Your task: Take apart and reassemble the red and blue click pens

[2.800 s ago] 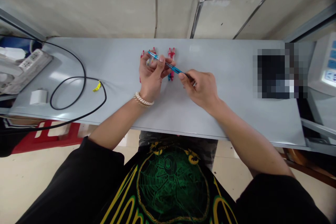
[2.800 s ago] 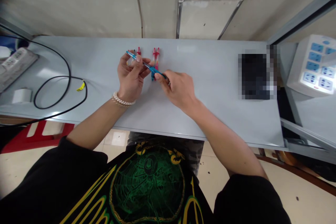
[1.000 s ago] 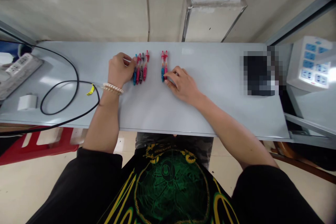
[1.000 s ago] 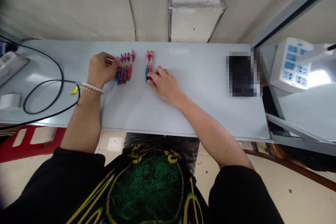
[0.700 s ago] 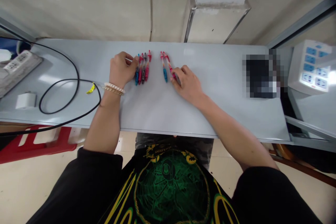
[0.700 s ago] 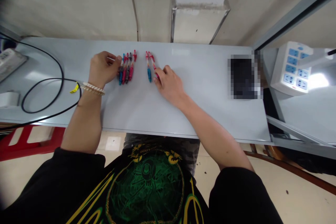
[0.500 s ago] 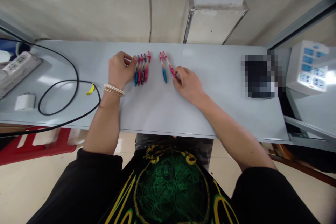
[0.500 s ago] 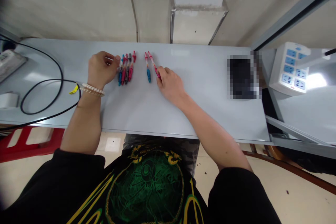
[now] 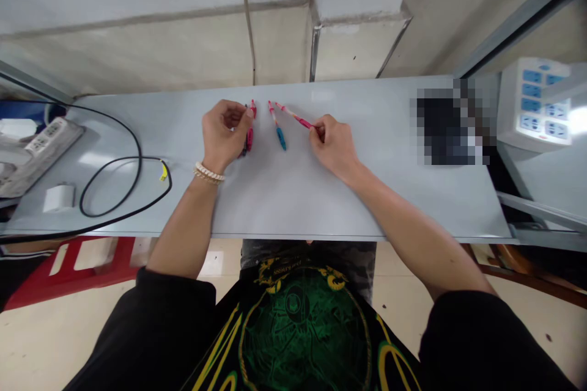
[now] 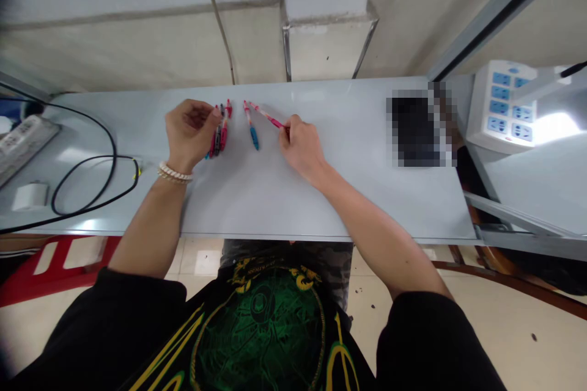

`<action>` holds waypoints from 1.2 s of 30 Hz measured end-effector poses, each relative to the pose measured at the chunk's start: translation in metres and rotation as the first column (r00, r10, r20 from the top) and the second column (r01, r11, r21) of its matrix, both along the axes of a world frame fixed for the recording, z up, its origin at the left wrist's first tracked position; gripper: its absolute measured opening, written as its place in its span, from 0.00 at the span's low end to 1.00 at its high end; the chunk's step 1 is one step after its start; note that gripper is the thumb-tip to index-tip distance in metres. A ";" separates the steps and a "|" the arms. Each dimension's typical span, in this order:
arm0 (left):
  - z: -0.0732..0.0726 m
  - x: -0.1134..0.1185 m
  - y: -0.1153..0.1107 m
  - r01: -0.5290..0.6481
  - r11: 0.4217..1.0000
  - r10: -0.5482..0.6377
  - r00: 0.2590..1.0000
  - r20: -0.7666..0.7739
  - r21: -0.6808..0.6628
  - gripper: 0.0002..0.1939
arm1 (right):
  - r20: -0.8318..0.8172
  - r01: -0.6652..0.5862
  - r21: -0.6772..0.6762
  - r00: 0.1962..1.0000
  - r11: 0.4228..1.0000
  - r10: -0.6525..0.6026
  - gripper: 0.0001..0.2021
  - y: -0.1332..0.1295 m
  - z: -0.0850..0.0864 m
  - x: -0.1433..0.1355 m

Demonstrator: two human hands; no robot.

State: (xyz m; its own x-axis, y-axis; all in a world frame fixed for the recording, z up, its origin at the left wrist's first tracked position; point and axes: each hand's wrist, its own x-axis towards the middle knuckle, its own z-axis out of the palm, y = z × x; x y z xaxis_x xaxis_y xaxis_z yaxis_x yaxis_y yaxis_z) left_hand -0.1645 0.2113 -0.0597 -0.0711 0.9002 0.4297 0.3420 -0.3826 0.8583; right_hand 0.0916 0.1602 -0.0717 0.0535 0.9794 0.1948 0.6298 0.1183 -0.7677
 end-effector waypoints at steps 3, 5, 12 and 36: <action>-0.002 0.017 -0.011 0.206 0.969 -0.176 0.963 0.202 -0.135 0.22 | -0.346 -0.090 0.073 0.932 0.993 0.110 0.07 -0.008 0.005 -0.001; -0.001 0.024 -0.017 0.337 0.920 -0.251 0.900 0.356 -0.203 0.26 | -0.532 -0.228 0.065 0.816 0.972 0.227 0.11 -0.015 0.012 -0.005; 0.006 0.031 -0.026 0.541 0.819 -0.338 0.723 0.603 -0.190 0.19 | -0.764 -0.435 -0.032 0.591 0.900 0.258 0.26 -0.022 0.022 -0.012; 0.009 0.054 -0.047 0.478 0.849 -0.179 0.660 0.730 -0.224 0.07 | -0.231 -0.195 0.449 0.917 0.872 0.324 0.18 -0.028 0.012 -0.015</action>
State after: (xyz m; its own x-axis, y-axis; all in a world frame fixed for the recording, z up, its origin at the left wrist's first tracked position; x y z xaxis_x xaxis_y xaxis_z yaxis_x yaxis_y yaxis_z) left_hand -0.1110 0.1643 -0.0503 0.1346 0.9906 0.0238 -0.4549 0.0404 0.8896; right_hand 0.0764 0.1323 -0.0592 -0.0738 0.7997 0.5959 0.2882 0.5891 -0.7549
